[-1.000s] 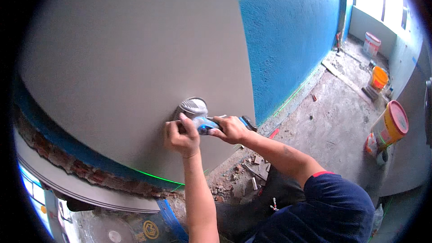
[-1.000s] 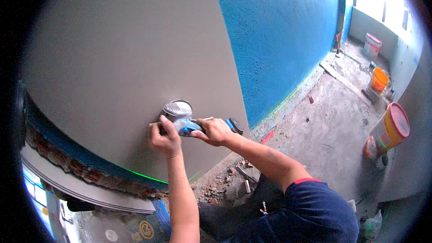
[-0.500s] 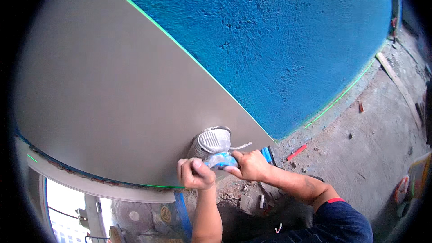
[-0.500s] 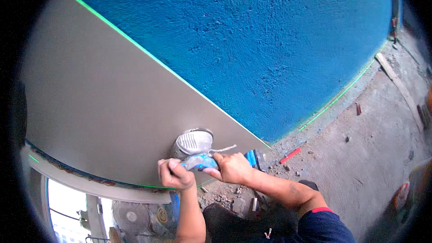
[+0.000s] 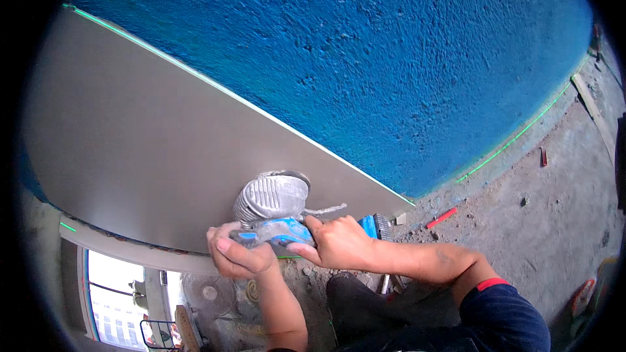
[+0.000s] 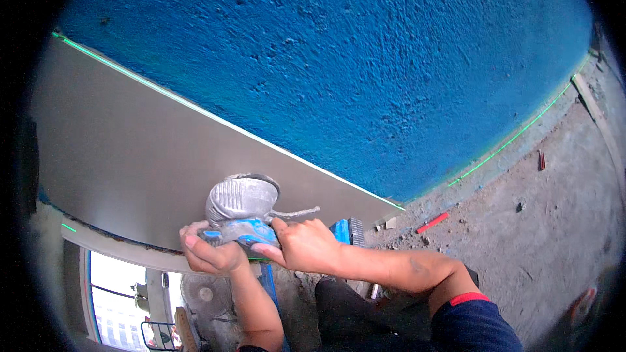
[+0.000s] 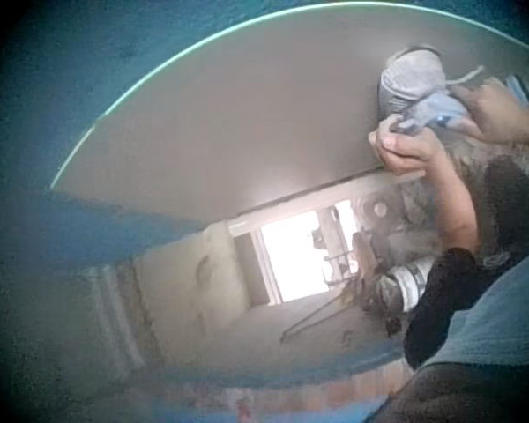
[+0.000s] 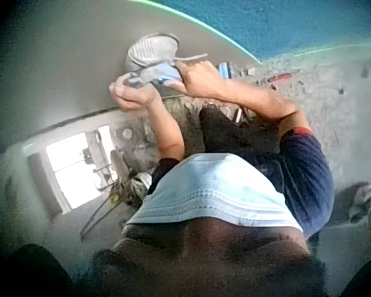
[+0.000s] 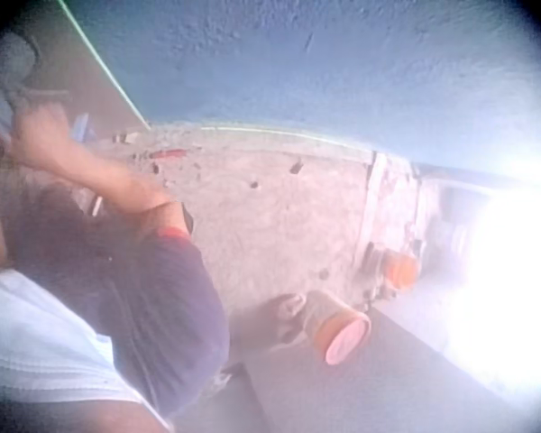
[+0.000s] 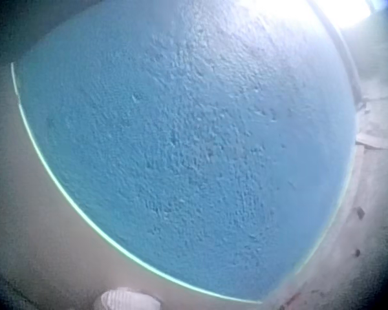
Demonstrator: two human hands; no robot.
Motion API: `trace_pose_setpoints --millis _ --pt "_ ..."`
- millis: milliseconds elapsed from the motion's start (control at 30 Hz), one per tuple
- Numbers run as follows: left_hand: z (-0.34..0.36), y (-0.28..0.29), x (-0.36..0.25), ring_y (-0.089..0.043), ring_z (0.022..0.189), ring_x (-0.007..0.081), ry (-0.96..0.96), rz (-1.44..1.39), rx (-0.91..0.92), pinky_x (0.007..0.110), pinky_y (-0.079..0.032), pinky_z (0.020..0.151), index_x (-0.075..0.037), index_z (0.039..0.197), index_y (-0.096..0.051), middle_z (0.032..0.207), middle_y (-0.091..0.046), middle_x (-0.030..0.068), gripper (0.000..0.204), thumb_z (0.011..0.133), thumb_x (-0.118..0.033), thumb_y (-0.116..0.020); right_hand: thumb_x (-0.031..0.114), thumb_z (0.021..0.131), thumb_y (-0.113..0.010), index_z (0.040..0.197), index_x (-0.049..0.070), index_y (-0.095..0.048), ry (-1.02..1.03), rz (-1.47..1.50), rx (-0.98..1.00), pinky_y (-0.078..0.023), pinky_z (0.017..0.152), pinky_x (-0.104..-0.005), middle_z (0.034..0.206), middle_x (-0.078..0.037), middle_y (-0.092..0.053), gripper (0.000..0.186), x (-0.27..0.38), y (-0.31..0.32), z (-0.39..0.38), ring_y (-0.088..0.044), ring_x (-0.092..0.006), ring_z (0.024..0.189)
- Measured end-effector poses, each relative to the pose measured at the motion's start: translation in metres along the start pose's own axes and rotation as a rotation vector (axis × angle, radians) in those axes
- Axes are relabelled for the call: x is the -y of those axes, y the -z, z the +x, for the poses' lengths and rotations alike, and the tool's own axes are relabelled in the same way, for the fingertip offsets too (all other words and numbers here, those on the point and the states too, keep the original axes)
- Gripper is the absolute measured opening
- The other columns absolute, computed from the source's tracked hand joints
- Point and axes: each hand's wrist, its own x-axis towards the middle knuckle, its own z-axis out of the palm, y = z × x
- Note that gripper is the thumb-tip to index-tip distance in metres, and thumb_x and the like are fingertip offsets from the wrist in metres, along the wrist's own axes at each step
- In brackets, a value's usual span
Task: The person installs a tile on a wall using a handheld vibrator tool and a trowel. The person applies the tile to the wall, uses the vibrating tool to settle it, and applies mortar with a trowel to secure the edges.
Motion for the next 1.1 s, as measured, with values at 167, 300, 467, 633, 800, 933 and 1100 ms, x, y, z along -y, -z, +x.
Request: trace_pose_setpoints --millis 167,300,467,633,800,933,1100 --pt "0.026 -0.006 -0.007 -0.049 0.057 0.023 -0.024 -0.064 -0.09 0.035 -0.039 0.053 0.003 0.066 -0.056 0.063 -0.052 0.0118 0.041 0.092 -0.022 -0.037 0.053 0.089 -0.052 0.095 -0.006 -0.056 0.032 0.019 -0.031 -0.048 0.049 -0.0479 0.053 -0.021 -0.057 0.06 0.016 0.01 0.012 -0.059 -0.0399 0.05" --pt "0.041 -0.007 -0.018 -0.052 0.061 0.0227 -0.054 -0.069 -0.228 0.033 -0.043 0.059 0.005 0.068 -0.058 0.065 -0.055 0.012 0.038 0.09 -0.021 -0.04 0.053 0.09 -0.049 0.092 -0.006 -0.056 0.053 0.059 -0.009 -0.052 0.054 -0.049 0.063 -0.024 -0.062 0.06 0.029 0.022 0.014 -0.063 -0.0412 0.058" --pt "0.049 -0.014 -0.03 -0.055 0.064 0.0214 -0.105 -0.123 -0.305 0.032 -0.044 0.061 0.005 0.07 -0.059 0.066 -0.057 0.0112 0.037 0.091 -0.02 -0.04 0.052 0.091 -0.049 0.088 -0.009 -0.055 0.098 0.107 -0.06 -0.053 0.056 -0.0498 0.063 -0.027 -0.061 0.061 0.029 0.038 0.01 -0.063 -0.0433 0.06" --pt "0.092 -0.013 -0.049 -0.055 0.064 0.0194 -0.122 -0.174 -0.34 0.031 -0.044 0.061 0.004 0.07 -0.059 0.066 -0.058 0.0099 0.037 0.091 -0.019 -0.039 0.05 0.093 -0.048 0.082 -0.009 -0.056 0.177 0.14 -0.138 -0.052 0.057 -0.0506 0.064 -0.028 -0.061 0.06 0.055 0.057 0.023 -0.063 -0.0449 0.061" --pt "0.137 -0.01 -0.059 -0.052 0.06 0.0159 -0.142 -0.281 -0.353 0.028 -0.042 0.056 0.002 0.068 -0.059 0.064 -0.057 0.0066 0.037 0.09 -0.022 -0.041 0.05 0.093 -0.048 0.082 -0.008 -0.057 0.211 0.143 -0.157 -0.051 0.062 -0.0518 0.065 -0.028 -0.061 0.06 0.089 0.082 0.042 -0.062 -0.0463 0.065" --pt "0.18 -0.008 -0.063 -0.051 0.059 0.0149 -0.139 -0.275 -0.431 0.029 -0.042 0.055 -0.001 0.065 -0.059 0.062 -0.056 0.0051 0.036 0.088 -0.023 -0.043 0.052 0.093 -0.046 0.077 -0.008 -0.06 0.225 0.116 -0.164 -0.052 0.065 -0.0508 0.067 -0.029 -0.062 0.063 0.123 0.101 0.06 -0.063 -0.0464 0.069" --pt "0.223 0.006 -0.071 -0.053 0.059 0.0181 -0.183 -0.249 -0.419 0.032 -0.043 0.057 -0.001 0.065 -0.059 0.063 -0.057 0.0074 0.034 0.086 -0.023 -0.043 0.056 0.095 -0.038 0.076 -0.008 -0.065 0.213 0.04 -0.142 -0.052 0.068 -0.0501 0.07 -0.031 -0.062 0.072 0.168 0.126 0.073 -0.065 -0.0454 0.072"
